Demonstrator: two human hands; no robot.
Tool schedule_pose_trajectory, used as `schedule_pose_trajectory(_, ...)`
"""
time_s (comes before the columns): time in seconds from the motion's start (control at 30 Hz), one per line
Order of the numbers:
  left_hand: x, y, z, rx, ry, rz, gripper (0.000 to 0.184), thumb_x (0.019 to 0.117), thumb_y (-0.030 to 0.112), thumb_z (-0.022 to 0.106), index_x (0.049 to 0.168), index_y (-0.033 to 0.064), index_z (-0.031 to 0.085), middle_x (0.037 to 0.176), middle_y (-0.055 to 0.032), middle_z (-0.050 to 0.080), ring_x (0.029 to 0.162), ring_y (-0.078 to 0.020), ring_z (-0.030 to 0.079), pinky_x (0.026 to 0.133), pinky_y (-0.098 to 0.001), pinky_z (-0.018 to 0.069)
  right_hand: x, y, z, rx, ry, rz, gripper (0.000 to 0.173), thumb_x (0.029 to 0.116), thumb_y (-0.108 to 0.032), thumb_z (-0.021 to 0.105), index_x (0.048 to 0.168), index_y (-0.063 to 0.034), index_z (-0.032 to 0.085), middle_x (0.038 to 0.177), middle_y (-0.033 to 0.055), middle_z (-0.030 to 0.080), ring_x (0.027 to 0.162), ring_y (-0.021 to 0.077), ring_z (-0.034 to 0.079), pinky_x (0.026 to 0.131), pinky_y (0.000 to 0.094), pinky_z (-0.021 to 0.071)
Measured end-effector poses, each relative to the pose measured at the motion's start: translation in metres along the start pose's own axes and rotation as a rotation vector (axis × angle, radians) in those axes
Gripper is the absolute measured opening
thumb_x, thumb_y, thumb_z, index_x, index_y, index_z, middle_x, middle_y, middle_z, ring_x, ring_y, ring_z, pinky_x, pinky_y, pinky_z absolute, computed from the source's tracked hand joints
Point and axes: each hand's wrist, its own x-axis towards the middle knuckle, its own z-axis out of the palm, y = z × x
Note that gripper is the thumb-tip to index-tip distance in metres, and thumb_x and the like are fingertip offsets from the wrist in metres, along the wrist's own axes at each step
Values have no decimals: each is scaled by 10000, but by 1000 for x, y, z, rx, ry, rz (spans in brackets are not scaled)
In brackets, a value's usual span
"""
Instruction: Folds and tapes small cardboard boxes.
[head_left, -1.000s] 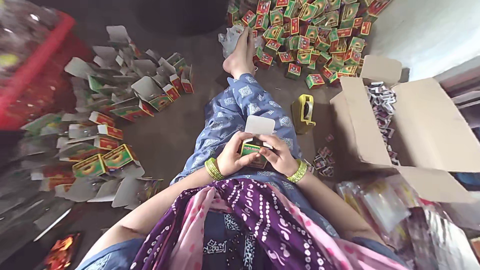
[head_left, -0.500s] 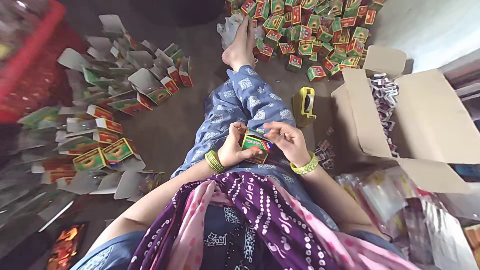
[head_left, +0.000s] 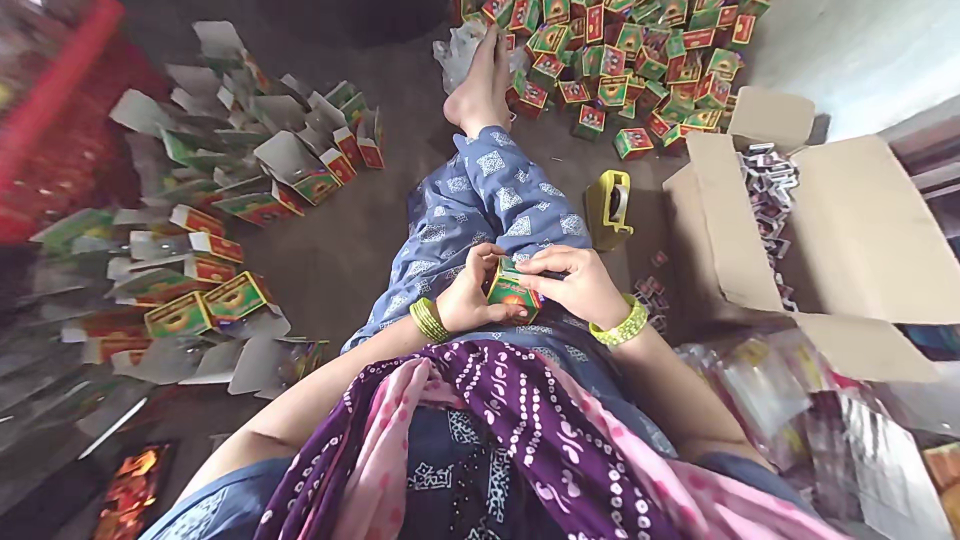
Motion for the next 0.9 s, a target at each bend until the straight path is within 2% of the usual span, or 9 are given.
schedule_pose_trajectory(0.2, 0, -1, 0, 25, 1, 23, 957, 761, 272, 916, 1438, 19, 289, 1168, -120, 676, 1065, -178, 703, 956, -389, 599, -2, -2, 1, -121, -33, -132, 137, 963, -128, 698, 1033, -86, 809, 1037, 31, 758, 1005, 82, 705, 904, 274, 603)
schedule_pose_trajectory(0.37, -1, 0, 0, 33, 1, 12, 958, 753, 287, 922, 1429, 22, 297, 1166, -122, 672, 1063, -179, 702, 953, -387, 599, -5, -2, 3, -175, 6, -159, 140, 960, -124, 694, 1034, -89, 808, 1017, 29, 753, 968, 76, 706, 867, 265, 609)
schedule_pose_trajectory(0.47, -1, 0, 0, 45, -7, 14, 956, 751, 297, 923, 1427, 21, 307, 1156, -122, 679, 1052, -174, 705, 950, -388, 600, -7, -1, 3, -221, -34, -187, 177, 972, -129, 651, 1045, -112, 811, 1036, 26, 753, 1009, 93, 695, 899, 288, 592)
schedule_pose_trajectory(0.57, -1, 1, 0, 62, -6, 21, 936, 765, 311, 912, 1423, 16, 315, 1149, -121, 678, 1037, -163, 706, 936, -382, 604, -8, -3, 0, -277, -129, -180, 292, 973, -142, 553, 1111, -173, 809, 1092, 35, 720, 1083, 139, 640, 950, 346, 538)
schedule_pose_trajectory(0.63, -1, 2, 0, 43, 20, 0, 921, 769, 299, 909, 1415, 11, 319, 1148, -115, 676, 1030, -161, 707, 929, -378, 605, -11, -2, -1, -288, -139, -170, 327, 983, -154, 534, 1180, -198, 792, 1094, 54, 674, 1082, 153, 602, 950, 358, 514)
schedule_pose_trajectory(0.73, -1, 2, 0, -8, 67, -44, 864, 790, 260, 896, 1399, 15, 334, 1149, -114, 676, 1023, -182, 711, 919, -402, 613, -22, 7, 8, -281, 22, -206, 259, 1016, -132, 581, 1182, -128, 779, 1088, 56, 730, 1047, 141, 672, 937, 331, 570)
schedule_pose_trajectory(0.83, -1, 2, -1, -18, 92, -80, 820, 822, 293, 869, 1394, 13, 352, 1155, -114, 670, 1011, -180, 713, 898, -400, 619, -34, 15, 16, -261, 95, -240, 270, 1016, -89, 587, 1237, -15, 724, 1207, 104, 745, 1168, 193, 698, 1081, 385, 542)
schedule_pose_trajectory(0.9, -1, 2, 0, -24, 58, -70, 721, 857, 279, 841, 1368, 23, 401, 1155, -111, 678, 994, -185, 718, 882, -399, 626, -39, 18, 13, -171, 58, -214, 293, 1018, -68, 580, 1271, 29, 689, 1250, 131, 726, 1206, 212, 684, 1103, 400, 533)
